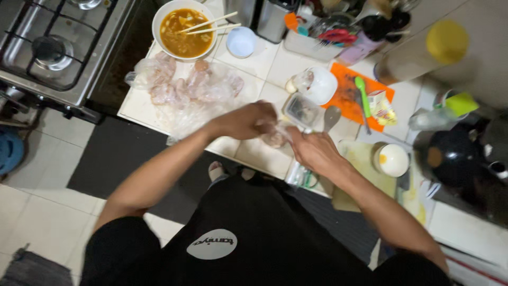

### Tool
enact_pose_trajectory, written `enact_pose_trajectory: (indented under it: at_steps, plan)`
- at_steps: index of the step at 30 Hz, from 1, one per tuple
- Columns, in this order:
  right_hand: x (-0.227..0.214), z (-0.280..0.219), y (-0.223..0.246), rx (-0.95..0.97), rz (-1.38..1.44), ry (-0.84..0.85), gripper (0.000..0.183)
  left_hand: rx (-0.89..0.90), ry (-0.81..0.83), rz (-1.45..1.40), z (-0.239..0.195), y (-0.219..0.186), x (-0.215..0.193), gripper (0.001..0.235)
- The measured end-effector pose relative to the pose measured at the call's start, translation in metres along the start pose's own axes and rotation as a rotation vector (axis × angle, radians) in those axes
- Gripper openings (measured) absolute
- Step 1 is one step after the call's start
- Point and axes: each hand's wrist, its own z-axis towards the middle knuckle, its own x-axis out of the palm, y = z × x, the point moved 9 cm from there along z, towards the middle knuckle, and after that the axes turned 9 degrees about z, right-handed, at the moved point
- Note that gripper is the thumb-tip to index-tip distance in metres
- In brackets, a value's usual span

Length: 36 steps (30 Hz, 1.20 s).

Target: The person places pieces of raw meat into individual clear plastic bags on a kitchen counter. They seal each bag and arrange them in a row. The person then gathers the packaged meat, opens a refrigerator, and places the bags inside.

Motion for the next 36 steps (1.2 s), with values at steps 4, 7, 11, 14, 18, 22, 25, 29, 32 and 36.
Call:
enact_pose_trajectory:
  at_steps: [4,7,11,14,18,22,25,29,32,36]
  plan:
    - [0.013,-0.037,-0.052,-0.256,0.504,0.001,0.017,-0.133,0.035,-0.188,-0.014,-0.024,0.008,0.021]
    - [0.000,-0.046,-0.095,-0.410,0.487,-0.311,0.016,0.008,-0.066,-0.251,-0.002,-0.065,0.017,0.020]
    - [0.022,-0.024,-0.112,-0.496,0.384,-0.796,0.019,-0.019,-0.173,-0.425,0.035,-0.081,0.040,0.012]
    - [0.083,-0.003,-0.098,-0.471,0.839,-0.904,0.023,-0.198,-0.436,-0.613,0.053,-0.048,0.049,0.016]
    - [0.144,0.029,-0.072,-0.367,1.974,-0.461,0.040,-0.371,-0.640,-0.552,0.039,0.003,0.064,0.018]
    - [0.113,-0.001,-0.057,-0.219,1.858,-0.247,0.032,-0.326,-0.826,-0.161,0.011,0.009,0.070,0.013]
    - [0.087,-0.018,-0.053,-0.130,1.438,-0.191,0.031,-0.357,-0.849,0.067,-0.002,0.007,0.074,0.018]
    - [0.066,-0.023,-0.021,-0.304,0.650,-0.372,0.016,-0.362,-0.849,0.111,-0.018,0.009,0.075,0.015]
    - [0.090,0.004,-0.035,-0.083,0.267,-0.084,0.014,-0.395,-0.774,-0.025,-0.022,0.019,0.083,0.012]
    - [0.068,0.012,-0.047,-0.406,0.698,-0.036,0.012,-0.476,-0.594,-0.182,-0.025,0.025,0.100,0.018]
